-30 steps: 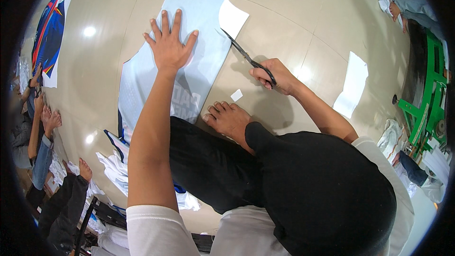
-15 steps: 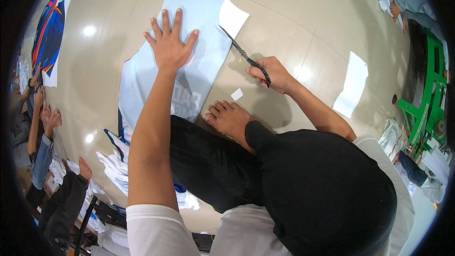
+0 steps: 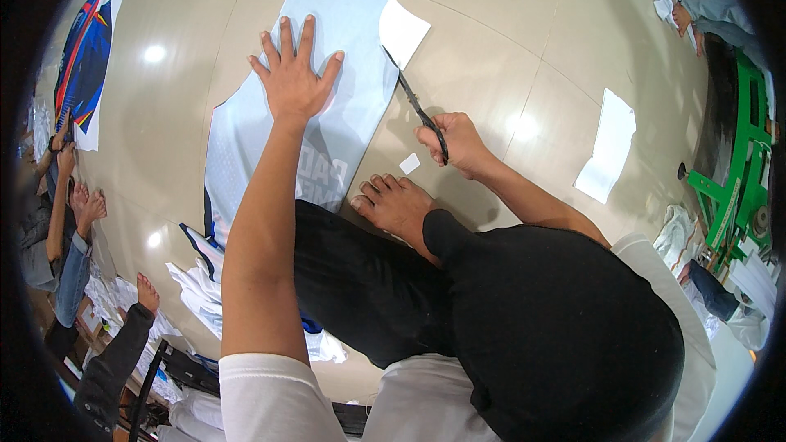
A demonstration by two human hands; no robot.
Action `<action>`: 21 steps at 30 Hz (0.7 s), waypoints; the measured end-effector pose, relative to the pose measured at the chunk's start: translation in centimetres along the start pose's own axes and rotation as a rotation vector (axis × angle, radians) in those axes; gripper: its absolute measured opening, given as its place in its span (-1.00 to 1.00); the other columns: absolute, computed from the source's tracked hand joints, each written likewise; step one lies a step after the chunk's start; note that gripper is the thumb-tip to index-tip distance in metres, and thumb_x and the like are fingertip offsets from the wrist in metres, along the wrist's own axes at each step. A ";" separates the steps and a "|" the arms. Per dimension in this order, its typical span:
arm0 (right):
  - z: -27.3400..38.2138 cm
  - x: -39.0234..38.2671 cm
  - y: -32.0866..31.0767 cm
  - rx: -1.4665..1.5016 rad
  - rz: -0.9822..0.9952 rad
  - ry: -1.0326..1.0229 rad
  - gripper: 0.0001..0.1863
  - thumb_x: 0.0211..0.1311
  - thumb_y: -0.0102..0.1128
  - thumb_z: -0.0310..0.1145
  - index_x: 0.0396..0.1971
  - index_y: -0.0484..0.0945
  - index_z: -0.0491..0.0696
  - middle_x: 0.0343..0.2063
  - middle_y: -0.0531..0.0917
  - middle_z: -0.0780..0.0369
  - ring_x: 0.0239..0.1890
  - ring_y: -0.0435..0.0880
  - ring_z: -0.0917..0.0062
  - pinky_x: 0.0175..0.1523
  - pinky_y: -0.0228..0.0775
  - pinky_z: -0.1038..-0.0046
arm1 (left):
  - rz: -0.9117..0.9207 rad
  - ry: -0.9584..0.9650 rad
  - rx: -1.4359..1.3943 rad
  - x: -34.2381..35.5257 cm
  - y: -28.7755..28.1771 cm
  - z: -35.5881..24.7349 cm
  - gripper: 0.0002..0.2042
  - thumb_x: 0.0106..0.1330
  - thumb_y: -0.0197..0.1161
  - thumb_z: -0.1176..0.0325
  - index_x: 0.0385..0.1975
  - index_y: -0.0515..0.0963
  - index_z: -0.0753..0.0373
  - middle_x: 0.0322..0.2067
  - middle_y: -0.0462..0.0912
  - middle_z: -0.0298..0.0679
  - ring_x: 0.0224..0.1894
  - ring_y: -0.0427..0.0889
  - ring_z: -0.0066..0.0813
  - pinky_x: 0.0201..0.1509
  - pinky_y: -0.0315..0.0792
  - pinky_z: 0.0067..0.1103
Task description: The person sits on the floor and uses scissors to cut a large piece of patterned fabric. They align the fabric, cut along the edges, and trim the excess material to shape the piece.
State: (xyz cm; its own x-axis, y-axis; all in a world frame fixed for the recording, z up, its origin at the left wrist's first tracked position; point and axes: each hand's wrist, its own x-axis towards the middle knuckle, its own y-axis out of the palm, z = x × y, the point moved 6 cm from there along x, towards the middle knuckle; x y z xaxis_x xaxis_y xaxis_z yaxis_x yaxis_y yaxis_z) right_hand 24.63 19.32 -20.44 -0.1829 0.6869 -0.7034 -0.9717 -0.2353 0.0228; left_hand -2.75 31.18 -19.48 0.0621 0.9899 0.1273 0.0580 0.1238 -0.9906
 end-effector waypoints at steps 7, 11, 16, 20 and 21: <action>-0.4 -0.3 1.3 0.064 -0.003 0.037 -0.69 0.21 0.37 -0.27 -0.61 0.53 -0.13 -0.74 0.52 0.31 -0.74 0.45 0.67 -0.63 0.24 0.55 | -0.017 0.004 -0.027 -0.1 0.0 0.1 -0.19 0.40 0.06 -0.35 0.60 0.15 -0.16 0.59 0.09 -0.02 0.60 -0.06 0.37 0.49 -0.18 0.39; 0.3 -0.1 1.7 0.094 -0.015 0.036 -0.66 0.23 0.38 -0.23 -0.61 0.53 -0.12 -0.74 0.51 0.31 -0.74 0.45 0.66 -0.62 0.25 0.54 | -0.017 0.000 -0.048 -0.1 -0.2 0.2 -0.19 0.40 0.08 -0.35 0.60 0.16 -0.16 0.59 0.10 -0.02 0.60 -0.07 0.37 0.49 -0.20 0.40; 1.5 0.8 2.3 0.105 -0.020 0.006 -0.64 0.25 0.39 -0.19 -0.60 0.55 -0.13 -0.73 0.51 0.31 -0.73 0.45 0.64 -0.61 0.26 0.53 | -0.027 0.001 -0.059 -0.1 -0.2 0.1 -0.19 0.39 0.08 -0.36 0.59 0.16 -0.17 0.59 0.10 -0.02 0.60 -0.07 0.36 0.49 -0.21 0.41; 1.6 1.1 2.8 0.122 -0.035 0.018 -0.64 0.25 0.39 -0.19 -0.57 0.56 -0.15 -0.72 0.52 0.29 -0.72 0.45 0.64 -0.60 0.28 0.52 | -0.024 -0.003 -0.053 -0.2 -0.1 0.2 -0.19 0.39 0.07 -0.37 0.59 0.16 -0.18 0.59 0.10 -0.03 0.60 -0.07 0.36 0.49 -0.21 0.41; 1.5 1.1 2.9 0.135 -0.037 0.020 -0.64 0.25 0.39 -0.20 -0.57 0.56 -0.15 -0.71 0.52 0.29 -0.72 0.45 0.64 -0.60 0.28 0.52 | -0.026 -0.004 -0.054 -0.2 -0.1 0.2 -0.19 0.39 0.07 -0.37 0.59 0.16 -0.18 0.59 0.10 -0.03 0.60 -0.07 0.36 0.49 -0.21 0.41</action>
State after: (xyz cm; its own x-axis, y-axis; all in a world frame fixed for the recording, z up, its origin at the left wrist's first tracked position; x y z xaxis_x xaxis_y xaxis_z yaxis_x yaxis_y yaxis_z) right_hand 21.37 20.40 -20.10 -0.1448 0.6795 -0.7193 -0.9892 -0.1148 0.0907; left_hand -2.96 30.98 -19.37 0.0559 0.9867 0.1525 0.1131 0.1455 -0.9829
